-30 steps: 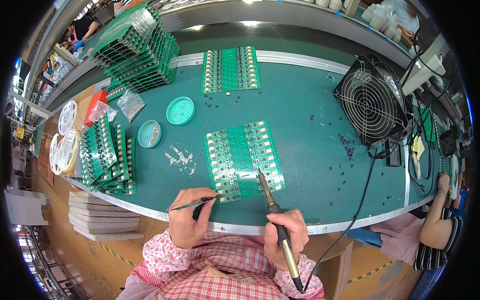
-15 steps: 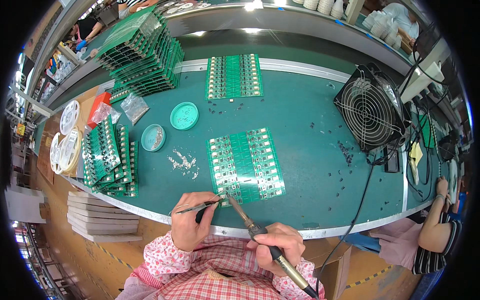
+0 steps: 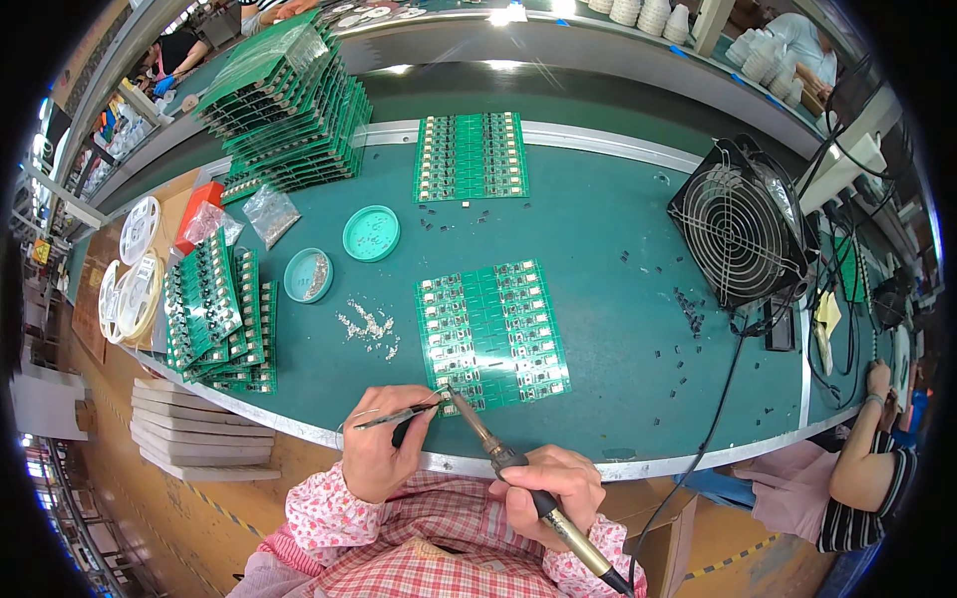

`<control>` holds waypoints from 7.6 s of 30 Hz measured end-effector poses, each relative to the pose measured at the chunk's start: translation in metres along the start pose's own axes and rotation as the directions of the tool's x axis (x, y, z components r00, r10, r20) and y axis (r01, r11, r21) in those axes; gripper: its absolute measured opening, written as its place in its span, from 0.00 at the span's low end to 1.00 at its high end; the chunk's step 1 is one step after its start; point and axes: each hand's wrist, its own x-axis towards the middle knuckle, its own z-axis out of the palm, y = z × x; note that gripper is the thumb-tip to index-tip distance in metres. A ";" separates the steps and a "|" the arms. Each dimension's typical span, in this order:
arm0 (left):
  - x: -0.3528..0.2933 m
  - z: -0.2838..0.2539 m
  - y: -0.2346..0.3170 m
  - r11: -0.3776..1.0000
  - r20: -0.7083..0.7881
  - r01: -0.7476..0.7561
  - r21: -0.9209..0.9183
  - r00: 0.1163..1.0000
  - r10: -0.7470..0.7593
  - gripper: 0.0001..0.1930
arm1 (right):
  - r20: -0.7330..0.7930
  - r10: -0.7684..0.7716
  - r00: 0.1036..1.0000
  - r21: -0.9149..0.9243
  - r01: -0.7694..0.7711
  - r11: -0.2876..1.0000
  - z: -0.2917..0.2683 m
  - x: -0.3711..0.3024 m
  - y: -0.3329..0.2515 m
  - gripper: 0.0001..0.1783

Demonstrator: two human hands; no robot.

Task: The person solders small electronic components onto circuit boards using a soldering iron, solder wire, and tweezers.

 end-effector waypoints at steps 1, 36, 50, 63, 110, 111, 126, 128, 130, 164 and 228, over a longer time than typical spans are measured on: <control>0.000 0.001 0.001 1.000 0.001 -0.010 -0.011 1.000 0.010 0.12 | 0.009 -0.003 1.000 -0.015 0.003 1.000 -0.002 0.000 -0.003 0.11; 0.000 0.003 0.001 0.999 0.001 -0.021 -0.048 1.000 0.021 0.14 | 0.161 0.037 0.986 -0.253 0.005 0.967 0.005 0.017 -0.009 0.09; -0.001 0.004 -0.001 0.999 0.013 -0.027 -0.040 1.000 0.028 0.16 | 0.220 -0.037 0.975 -0.299 0.104 0.949 0.007 0.022 -0.012 0.05; 0.000 0.000 0.002 0.997 0.003 -0.015 -0.070 1.000 0.015 0.13 | 0.052 0.117 0.992 -0.692 -0.048 0.720 0.012 0.012 0.004 0.33; 0.010 -0.025 -0.022 0.986 -0.121 0.147 0.074 0.983 -0.137 0.06 | -0.096 0.105 0.990 -0.611 -0.141 0.779 0.013 0.013 0.009 0.26; 0.009 -0.023 -0.021 0.988 -0.116 0.137 0.071 0.985 -0.128 0.07 | -0.101 0.105 0.989 -0.618 -0.145 0.773 0.012 0.012 0.009 0.26; -0.006 0.006 0.008 1.000 -0.031 0.018 -0.020 0.999 -0.019 0.12 | -0.114 0.051 0.992 -0.438 -0.096 0.894 0.001 0.000 0.008 0.17; -0.007 0.006 0.008 1.000 -0.029 0.011 -0.015 1.000 -0.011 0.12 | -0.105 0.060 0.993 -0.433 -0.099 0.896 0.001 0.000 0.007 0.17; -0.007 0.006 0.008 1.000 -0.036 0.012 -0.010 0.999 -0.012 0.12 | -0.095 0.068 0.993 -0.429 -0.102 0.898 0.000 0.000 0.006 0.17; 0.000 0.003 0.013 0.998 0.000 -0.051 0.036 0.999 0.051 0.13 | -0.163 0.042 0.986 -0.275 -0.086 0.958 0.000 -0.016 0.010 0.13; 0.002 0.001 0.012 0.998 0.035 -0.053 0.046 0.998 0.051 0.13 | 0.037 -0.114 0.993 -0.212 0.119 0.970 -0.008 -0.009 0.006 0.12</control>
